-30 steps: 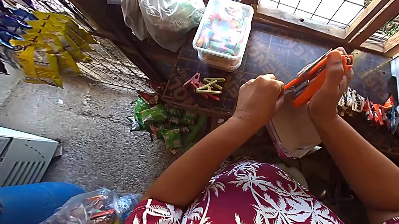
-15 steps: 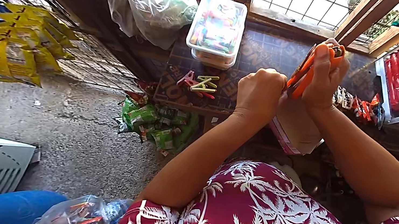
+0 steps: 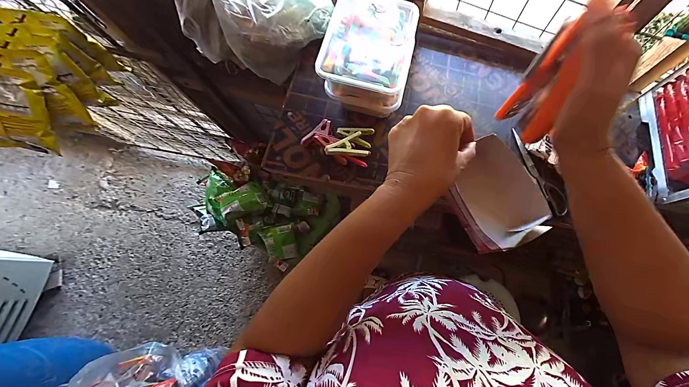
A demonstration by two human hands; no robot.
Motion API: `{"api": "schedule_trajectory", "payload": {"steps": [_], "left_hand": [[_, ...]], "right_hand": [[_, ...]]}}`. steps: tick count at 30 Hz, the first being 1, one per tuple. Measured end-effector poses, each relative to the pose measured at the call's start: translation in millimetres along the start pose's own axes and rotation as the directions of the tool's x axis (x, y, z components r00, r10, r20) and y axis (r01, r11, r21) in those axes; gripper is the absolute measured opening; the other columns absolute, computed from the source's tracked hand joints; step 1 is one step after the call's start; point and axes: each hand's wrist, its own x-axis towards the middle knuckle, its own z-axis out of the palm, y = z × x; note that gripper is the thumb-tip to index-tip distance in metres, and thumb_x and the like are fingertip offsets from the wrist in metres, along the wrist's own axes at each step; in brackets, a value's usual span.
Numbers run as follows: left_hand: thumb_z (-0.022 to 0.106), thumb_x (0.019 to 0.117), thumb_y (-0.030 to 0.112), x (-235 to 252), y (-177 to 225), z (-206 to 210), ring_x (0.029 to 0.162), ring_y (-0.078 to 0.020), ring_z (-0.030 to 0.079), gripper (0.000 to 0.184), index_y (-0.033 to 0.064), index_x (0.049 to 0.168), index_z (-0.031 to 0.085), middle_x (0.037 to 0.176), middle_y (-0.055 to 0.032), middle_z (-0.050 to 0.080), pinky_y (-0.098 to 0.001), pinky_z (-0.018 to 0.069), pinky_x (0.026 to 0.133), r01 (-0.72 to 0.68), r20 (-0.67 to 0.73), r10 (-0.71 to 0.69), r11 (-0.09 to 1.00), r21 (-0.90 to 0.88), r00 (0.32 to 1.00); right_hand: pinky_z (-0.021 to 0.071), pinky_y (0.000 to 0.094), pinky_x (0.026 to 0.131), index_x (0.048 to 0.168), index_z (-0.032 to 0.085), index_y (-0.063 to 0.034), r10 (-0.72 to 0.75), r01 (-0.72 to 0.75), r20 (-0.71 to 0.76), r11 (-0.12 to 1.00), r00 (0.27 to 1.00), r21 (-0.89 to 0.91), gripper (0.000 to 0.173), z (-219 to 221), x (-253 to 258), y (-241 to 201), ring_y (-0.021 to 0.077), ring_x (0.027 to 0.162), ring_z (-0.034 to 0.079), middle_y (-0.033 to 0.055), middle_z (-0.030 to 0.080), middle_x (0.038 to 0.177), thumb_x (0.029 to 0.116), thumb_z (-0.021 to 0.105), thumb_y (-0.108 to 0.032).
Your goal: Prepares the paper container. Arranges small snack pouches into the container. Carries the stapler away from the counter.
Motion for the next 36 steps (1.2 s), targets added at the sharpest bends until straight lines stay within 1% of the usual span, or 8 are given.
{"api": "schedule_trajectory", "payload": {"steps": [5,9,14,20,24,27,32,36], "left_hand": [[0.068,0.0962,0.023,14,-33,10,0.104,-0.0313,0.068,0.017,0.0126,0.105,0.078,0.105,-0.0111,0.073,-0.0569,0.0508,0.088,0.052,0.006,-0.052,0.999,-0.015,0.999],[0.066,0.0951,0.021,22,-52,17,0.108,-0.0346,0.068,0.019,0.0095,0.105,0.076,0.107,-0.0134,0.074,-0.0607,0.0498,0.09,0.154,-0.016,-0.155,0.988,-0.015,0.988],[0.074,0.0902,0.026,19,-59,22,0.109,-0.0412,0.066,0.032,0.0031,0.112,0.071,0.115,-0.0206,0.068,-0.0643,0.0503,0.086,0.221,0.028,-0.222,0.974,0.055,0.975],[0.074,0.0794,-0.005,54,-36,35,0.136,-0.0469,0.045,0.042,0.0,0.121,0.068,0.132,-0.026,0.06,-0.0617,0.0352,0.113,-0.336,0.119,0.326,0.939,0.073,0.938],[0.069,0.0912,0.004,77,-14,62,0.123,-0.0385,0.059,0.031,0.005,0.122,0.069,0.124,-0.0183,0.066,-0.0573,0.0427,0.104,-0.55,0.462,0.448,0.828,0.108,0.766],[0.055,0.1018,0.013,78,-5,65,0.111,-0.0381,0.066,0.021,0.0032,0.111,0.071,0.117,-0.0177,0.069,-0.0601,0.0491,0.09,-0.552,0.551,0.382,0.814,0.18,0.742],[0.06,0.0987,0.01,70,-18,64,0.101,-0.0395,0.069,0.017,0.0024,0.11,0.07,0.112,-0.0179,0.068,-0.0591,0.0536,0.081,-0.559,0.407,0.456,0.809,0.182,0.791],[0.062,0.0971,0.002,67,-36,65,0.106,-0.0363,0.068,0.01,-0.0025,0.104,0.068,0.111,-0.0194,0.068,-0.0503,0.0558,0.091,-0.705,0.216,0.699,0.707,-0.061,0.682]], "right_hand": [[0.0605,0.0315,0.067,0.089,0.051,-0.0122,0.172,-0.175,0.033,0.955,0.984,0.239,0.046,-52,11,-30,0.0103,0.066,0.065,-0.0018,0.06,0.07,0.1084,0.011,-0.019],[0.0631,0.0324,0.058,0.084,0.06,-0.0197,0.212,-0.305,0.334,0.918,0.918,0.254,0.043,-89,-33,-34,0.0122,0.06,0.069,-0.0049,0.067,0.068,0.1063,0.028,-0.037],[0.0575,0.0269,0.051,0.082,0.061,-0.0237,0.538,-0.622,0.35,0.758,0.767,0.197,0.041,-105,-105,-9,0.0088,0.059,0.065,-0.006,0.068,0.076,0.1048,0.035,-0.046],[0.0565,0.0237,0.05,0.121,0.068,-0.0094,0.774,-0.835,0.322,0.532,0.546,0.137,0.054,-87,-152,11,0.0074,0.053,0.062,0.0024,0.076,0.095,0.1066,0.025,-0.04],[0.0571,0.0237,0.05,0.125,0.067,-0.0077,0.819,-0.866,0.296,0.425,0.492,0.263,0.052,-74,-171,18,0.0079,0.052,0.062,0.0051,0.074,0.098,0.1093,0.027,-0.038],[0.057,0.0233,0.052,0.128,0.065,-0.008,0.818,-0.865,0.307,0.402,0.486,0.299,0.05,-74,-175,25,0.0077,0.055,0.063,0.0046,0.074,0.113,0.11,0.027,-0.036],[0.0577,0.024,0.051,0.13,0.066,-0.0107,0.815,-0.851,0.264,0.452,0.515,0.266,0.05,-75,-166,26,0.0076,0.053,0.062,0.0023,0.07,0.084,0.1093,0.033,-0.041],[0.0573,0.0233,0.051,0.131,0.067,-0.0145,0.825,-0.856,0.253,0.444,0.506,0.264,0.046,-69,-159,23,0.0054,0.055,0.063,0.0002,0.072,0.094,0.108,0.038,-0.041]]}}
